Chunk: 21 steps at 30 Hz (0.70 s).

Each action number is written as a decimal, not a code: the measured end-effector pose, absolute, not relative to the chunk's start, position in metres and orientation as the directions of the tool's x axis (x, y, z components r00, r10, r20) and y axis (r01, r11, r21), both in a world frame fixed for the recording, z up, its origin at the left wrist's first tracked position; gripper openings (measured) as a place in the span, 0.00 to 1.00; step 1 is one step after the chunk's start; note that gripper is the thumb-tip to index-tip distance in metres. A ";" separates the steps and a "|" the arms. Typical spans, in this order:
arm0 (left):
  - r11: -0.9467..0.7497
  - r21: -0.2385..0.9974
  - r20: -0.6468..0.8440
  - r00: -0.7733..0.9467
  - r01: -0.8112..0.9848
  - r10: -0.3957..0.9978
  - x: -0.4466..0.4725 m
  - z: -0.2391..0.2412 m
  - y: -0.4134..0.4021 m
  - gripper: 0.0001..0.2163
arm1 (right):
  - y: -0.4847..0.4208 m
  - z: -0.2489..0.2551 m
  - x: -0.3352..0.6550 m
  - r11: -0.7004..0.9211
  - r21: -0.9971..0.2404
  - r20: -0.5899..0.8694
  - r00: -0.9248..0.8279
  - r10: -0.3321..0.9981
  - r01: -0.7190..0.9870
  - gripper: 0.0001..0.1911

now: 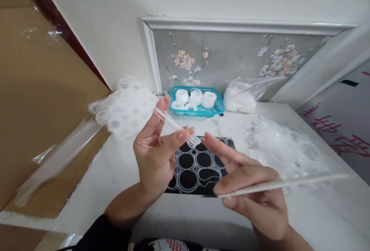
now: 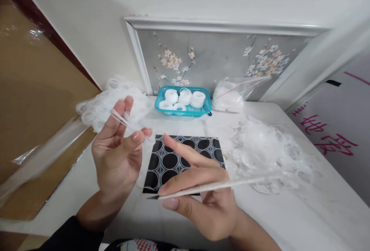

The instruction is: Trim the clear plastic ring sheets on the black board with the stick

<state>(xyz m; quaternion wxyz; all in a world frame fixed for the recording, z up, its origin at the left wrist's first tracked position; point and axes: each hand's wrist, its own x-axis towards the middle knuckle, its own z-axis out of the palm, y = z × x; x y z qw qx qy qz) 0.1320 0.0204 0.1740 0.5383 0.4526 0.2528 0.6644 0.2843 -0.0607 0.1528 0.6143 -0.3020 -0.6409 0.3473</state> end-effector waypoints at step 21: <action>-0.514 0.828 0.504 -0.103 -0.223 0.857 0.138 0.163 0.023 0.24 | -0.049 0.158 0.285 0.046 -0.767 0.248 -0.230 0.941 -0.640 0.08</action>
